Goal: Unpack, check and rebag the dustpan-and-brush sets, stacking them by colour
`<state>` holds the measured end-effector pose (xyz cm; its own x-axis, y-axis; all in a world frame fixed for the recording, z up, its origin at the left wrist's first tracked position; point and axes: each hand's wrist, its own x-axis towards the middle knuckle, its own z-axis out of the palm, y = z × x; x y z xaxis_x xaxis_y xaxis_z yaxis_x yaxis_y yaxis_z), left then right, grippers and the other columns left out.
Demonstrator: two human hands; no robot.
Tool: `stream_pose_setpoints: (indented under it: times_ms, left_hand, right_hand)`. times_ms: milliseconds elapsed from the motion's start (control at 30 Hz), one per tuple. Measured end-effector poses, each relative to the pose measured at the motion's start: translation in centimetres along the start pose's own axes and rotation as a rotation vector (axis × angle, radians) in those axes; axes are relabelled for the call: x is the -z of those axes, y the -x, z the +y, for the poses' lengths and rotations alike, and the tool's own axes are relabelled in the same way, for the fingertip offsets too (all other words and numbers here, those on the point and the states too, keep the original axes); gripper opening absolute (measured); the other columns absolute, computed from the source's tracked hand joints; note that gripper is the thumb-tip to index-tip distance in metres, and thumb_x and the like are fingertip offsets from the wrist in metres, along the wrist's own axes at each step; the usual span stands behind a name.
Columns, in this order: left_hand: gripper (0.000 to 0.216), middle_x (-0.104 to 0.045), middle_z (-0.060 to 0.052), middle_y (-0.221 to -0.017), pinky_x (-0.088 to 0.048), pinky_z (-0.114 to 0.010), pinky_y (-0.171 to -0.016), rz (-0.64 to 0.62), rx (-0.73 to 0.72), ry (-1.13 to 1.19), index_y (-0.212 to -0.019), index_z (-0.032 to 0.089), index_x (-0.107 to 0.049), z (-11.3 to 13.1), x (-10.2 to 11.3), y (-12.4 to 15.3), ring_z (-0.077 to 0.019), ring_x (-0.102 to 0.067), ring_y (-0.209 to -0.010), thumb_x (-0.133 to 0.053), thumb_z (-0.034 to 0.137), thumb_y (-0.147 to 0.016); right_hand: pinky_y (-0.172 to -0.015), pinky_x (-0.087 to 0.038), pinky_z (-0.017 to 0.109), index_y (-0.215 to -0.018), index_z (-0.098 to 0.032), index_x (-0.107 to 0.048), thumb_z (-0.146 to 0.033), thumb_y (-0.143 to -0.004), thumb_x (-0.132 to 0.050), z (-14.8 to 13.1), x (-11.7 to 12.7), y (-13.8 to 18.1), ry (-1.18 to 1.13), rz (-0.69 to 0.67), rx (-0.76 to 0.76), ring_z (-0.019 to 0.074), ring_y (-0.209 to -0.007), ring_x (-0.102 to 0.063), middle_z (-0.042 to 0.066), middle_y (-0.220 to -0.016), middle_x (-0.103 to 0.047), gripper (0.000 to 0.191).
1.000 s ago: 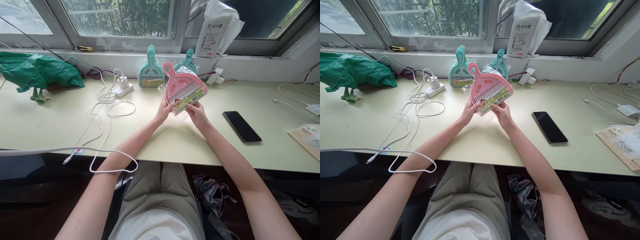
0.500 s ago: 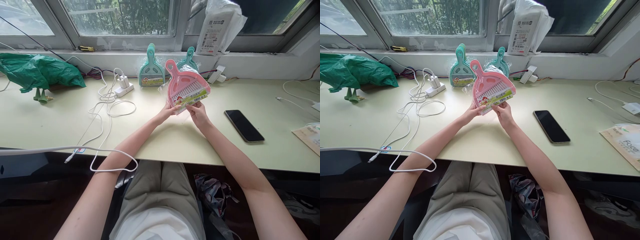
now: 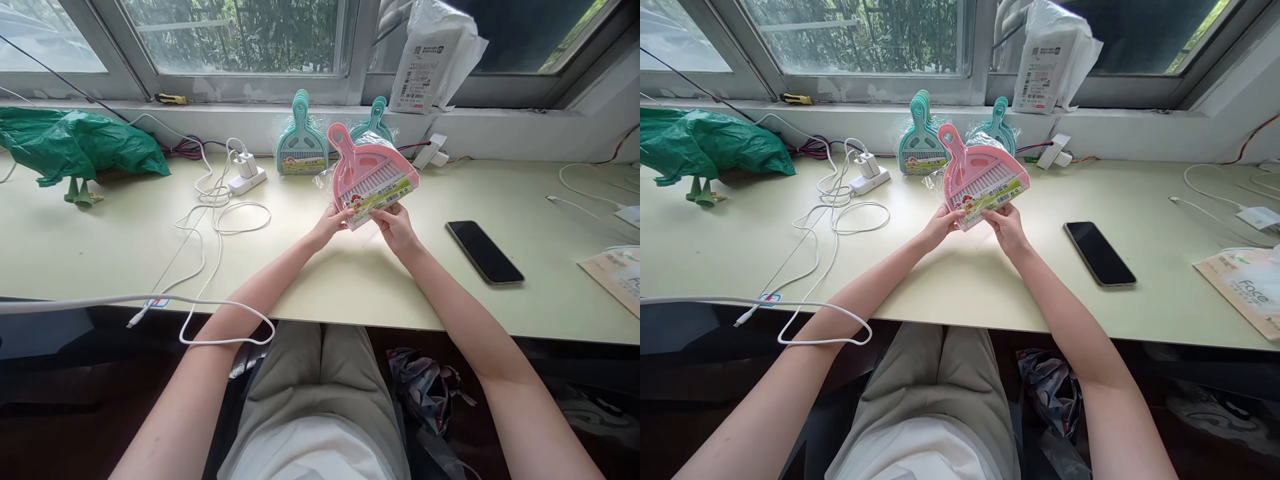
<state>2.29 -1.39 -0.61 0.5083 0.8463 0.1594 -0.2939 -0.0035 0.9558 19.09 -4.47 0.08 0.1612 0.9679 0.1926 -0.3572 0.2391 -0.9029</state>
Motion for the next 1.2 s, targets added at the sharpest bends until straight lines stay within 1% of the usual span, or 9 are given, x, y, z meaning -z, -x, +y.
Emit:
stream_pose_setpoints:
  times_ms: [133, 433, 667, 767, 933, 1000, 1100, 1200]
  left_hand:
    - [0.055, -0.063, -0.008, -0.126, -0.048, -0.04, -0.094, 0.005, -0.001, -0.01, -0.121, 0.024, -0.054, 0.1, -0.1, 0.0, -0.0263, -0.058, -0.117, -0.069, 0.043, -0.072]
    - [0.051, -0.065, -0.007, -0.121, -0.049, -0.042, -0.093, 0.043, 0.002, -0.038, -0.119, 0.024, -0.054, 0.0, -0.1, 0.0, -0.0261, -0.06, -0.114, -0.066, 0.043, -0.073]
    - [0.054, -0.065, -0.008, -0.123, -0.051, -0.042, -0.089, 0.065, -0.023, -0.05, -0.12, 0.023, -0.053, 0.2, -0.2, 0.1, -0.0274, -0.061, -0.114, -0.067, 0.043, -0.071]
    - [0.057, -0.067, -0.009, -0.118, -0.054, -0.04, -0.084, 0.066, -0.015, -0.058, -0.122, 0.023, -0.051, 0.5, -0.3, 0.3, -0.0271, -0.065, -0.107, -0.066, 0.043, -0.071]
    - [0.058, -0.072, -0.009, -0.101, -0.055, -0.038, -0.077, 0.039, -0.002, -0.089, -0.124, 0.02, -0.05, 0.7, -0.3, 0.3, -0.0251, -0.071, -0.087, -0.064, 0.046, -0.074]
    - [0.061, -0.073, -0.009, -0.102, -0.056, -0.037, -0.075, 0.027, -0.02, -0.09, -0.127, 0.02, -0.049, 0.6, -0.2, 0.3, -0.0247, -0.072, -0.085, -0.064, 0.046, -0.074]
    - [0.064, -0.072, -0.009, -0.109, -0.058, -0.037, -0.074, 0.012, -0.045, -0.069, -0.131, 0.02, -0.047, 0.6, -0.2, 0.2, -0.0236, -0.072, -0.083, -0.064, 0.044, -0.074]
    - [0.064, -0.07, -0.01, -0.113, -0.059, -0.04, -0.076, 0.031, -0.053, -0.048, -0.132, 0.019, -0.045, 0.7, -0.3, 0.3, -0.0238, -0.072, -0.082, -0.064, 0.04, -0.075]
  right_hand:
    - [-0.105, -0.051, 0.04, -0.087, -0.023, -0.063, -0.022, -0.055, -0.086, 0.0, 0.1, -0.1, 0.012, 0.005, -0.004, 0.0246, -0.119, -0.062, 0.001, -0.102, -0.073, 0.04]
    - [-0.105, -0.052, 0.037, -0.087, -0.023, -0.064, -0.022, -0.055, -0.086, 0.4, 0.0, -0.1, -0.004, 0.007, -0.005, 0.0229, -0.114, -0.064, 0.0, -0.101, -0.074, 0.039]
    - [-0.104, -0.053, 0.037, -0.089, -0.023, -0.066, -0.022, -0.055, -0.087, 0.8, 0.3, -0.3, -0.007, 0.006, -0.008, 0.0228, -0.113, -0.065, 0.0, -0.102, -0.074, 0.041]
    - [-0.103, -0.053, 0.039, -0.089, -0.024, -0.066, -0.023, -0.055, -0.087, 0.9, 0.4, -0.3, 0.005, 0.009, -0.012, 0.0233, -0.113, -0.065, -0.001, -0.102, -0.074, 0.04]
    - [-0.101, -0.055, 0.038, -0.089, -0.023, -0.067, -0.024, -0.056, -0.086, 1.1, 0.4, -0.3, 0.017, 0.005, -0.019, 0.0242, -0.112, -0.066, 0.0, -0.102, -0.074, 0.038]
    - [-0.101, -0.055, 0.038, -0.089, -0.023, -0.067, -0.024, -0.056, -0.086, 1.1, 0.4, -0.3, 0.015, 0.001, -0.018, 0.0244, -0.111, -0.066, 0.001, -0.101, -0.074, 0.038]
    - [-0.102, -0.054, 0.039, -0.088, -0.023, -0.067, -0.024, -0.057, -0.086, 0.9, 0.3, -0.2, 0.017, -0.012, -0.021, 0.024, -0.112, -0.066, 0.0, -0.102, -0.075, 0.036]
    - [-0.102, -0.054, 0.037, -0.089, -0.023, -0.067, -0.029, -0.063, -0.083, 0.6, 0.2, -0.2, 0.0, -0.03, -0.042, 0.0229, -0.11, -0.067, 0.001, -0.102, -0.075, 0.031]
